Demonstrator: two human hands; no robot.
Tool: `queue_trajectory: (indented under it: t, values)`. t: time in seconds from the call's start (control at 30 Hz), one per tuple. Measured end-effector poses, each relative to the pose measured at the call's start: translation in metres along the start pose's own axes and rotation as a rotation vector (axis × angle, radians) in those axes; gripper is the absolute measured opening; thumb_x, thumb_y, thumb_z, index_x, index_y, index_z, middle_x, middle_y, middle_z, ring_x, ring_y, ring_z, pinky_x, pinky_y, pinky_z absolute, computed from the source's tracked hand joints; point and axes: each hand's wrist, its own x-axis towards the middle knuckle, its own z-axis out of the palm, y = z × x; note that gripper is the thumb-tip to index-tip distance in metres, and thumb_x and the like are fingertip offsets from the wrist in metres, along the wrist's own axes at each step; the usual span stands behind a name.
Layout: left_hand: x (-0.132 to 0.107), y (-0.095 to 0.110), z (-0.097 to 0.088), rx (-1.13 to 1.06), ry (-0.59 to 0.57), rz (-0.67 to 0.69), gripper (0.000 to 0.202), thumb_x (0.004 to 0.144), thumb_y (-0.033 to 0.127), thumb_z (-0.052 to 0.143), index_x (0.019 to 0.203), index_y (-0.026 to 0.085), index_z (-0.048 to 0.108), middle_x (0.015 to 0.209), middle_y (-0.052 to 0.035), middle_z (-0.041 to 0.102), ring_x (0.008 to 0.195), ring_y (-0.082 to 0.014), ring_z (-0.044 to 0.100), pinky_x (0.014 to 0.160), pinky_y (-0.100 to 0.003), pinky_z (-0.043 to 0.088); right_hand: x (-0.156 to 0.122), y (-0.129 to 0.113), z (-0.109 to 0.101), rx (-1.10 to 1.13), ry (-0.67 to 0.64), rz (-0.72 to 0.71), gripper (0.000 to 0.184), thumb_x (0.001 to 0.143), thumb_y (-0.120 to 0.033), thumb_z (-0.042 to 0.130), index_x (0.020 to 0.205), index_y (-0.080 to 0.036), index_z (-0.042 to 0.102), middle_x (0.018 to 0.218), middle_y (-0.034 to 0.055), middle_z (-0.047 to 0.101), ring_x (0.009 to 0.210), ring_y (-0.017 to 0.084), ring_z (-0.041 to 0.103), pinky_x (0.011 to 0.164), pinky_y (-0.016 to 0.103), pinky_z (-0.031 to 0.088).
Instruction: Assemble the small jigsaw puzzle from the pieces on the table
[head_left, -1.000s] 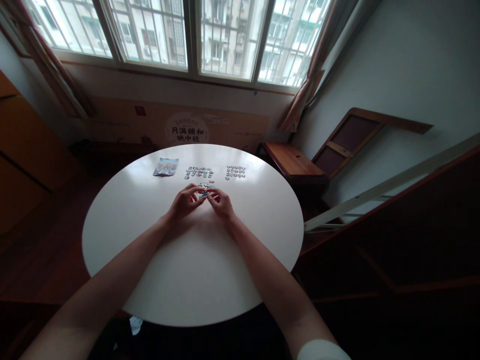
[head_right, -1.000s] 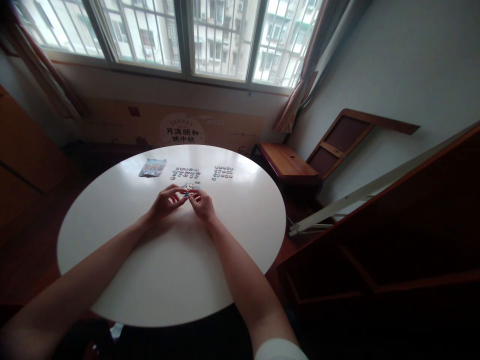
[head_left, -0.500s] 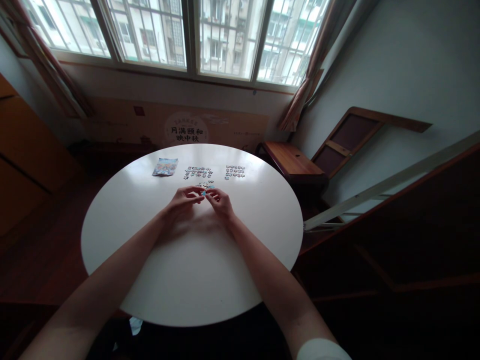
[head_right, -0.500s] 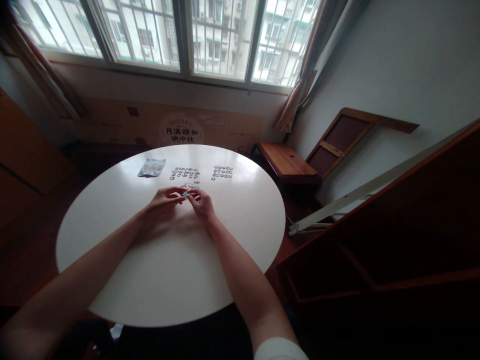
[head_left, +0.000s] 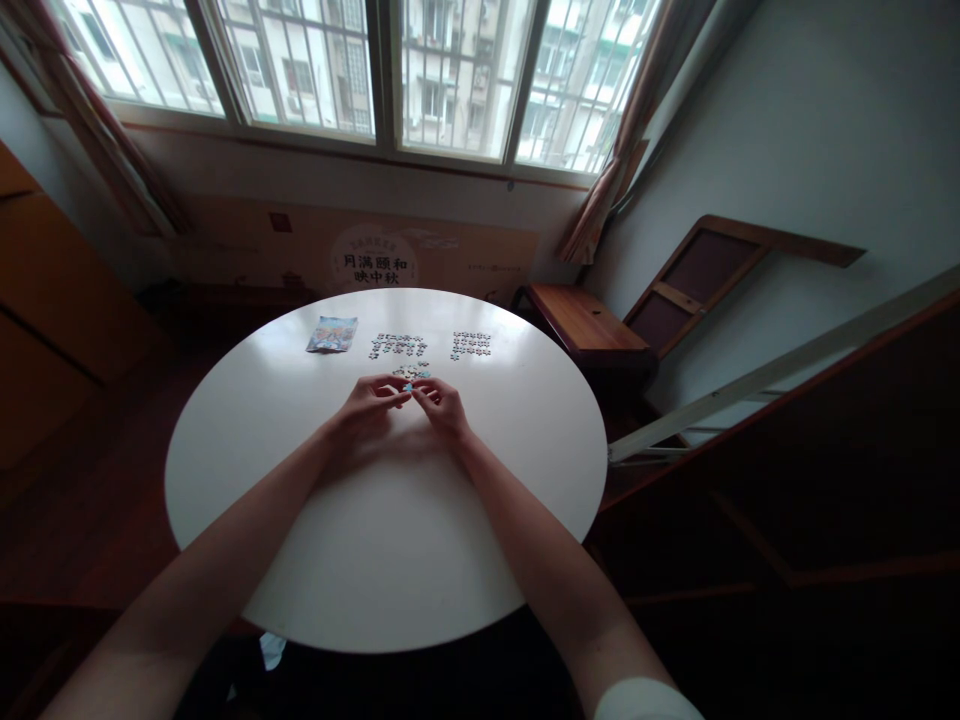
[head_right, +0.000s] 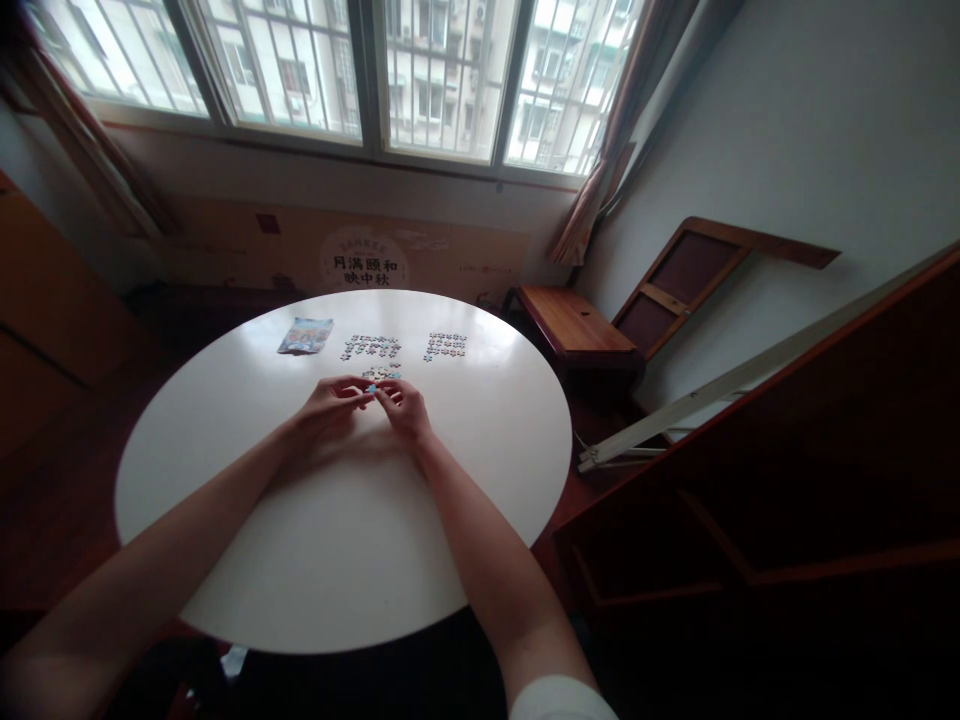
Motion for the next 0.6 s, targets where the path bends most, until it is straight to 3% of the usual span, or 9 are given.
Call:
queue_trajectory:
  t: [0.47,0.6]
  values:
    - [-0.0017,0.0072,0.0032,-0.059,0.048,-0.023,0.049,0.060,0.045,0.081,0.094,0.011,0.071,0.083,-0.0096,0.070,0.064,-0.0152,0.060,0.060,-0.028,0.047,-0.0006,-0.0011,0.0004,0.009,-0.006,0.004,0.020,0.080,-0.033,0.062,0.090,-0.017,0.067,0.090,0.0049,0.069,0.064,0.011,0.059,0.059,0.023,0.048]
    - [-0.0011,0.0054,0.0019,-0.078,0.060,-0.038,0.048,0.061,0.045,0.080,0.094,0.011,0.070,0.075,-0.0077,0.068,0.061,-0.0150,0.059,0.056,-0.027,0.045,-0.0005,-0.0001,0.0012,0.016,-0.003,0.009,0.021,0.079,-0.034,0.063,0.090,-0.017,0.068,0.094,0.0056,0.069,0.063,0.010,0.058,0.058,0.023,0.047]
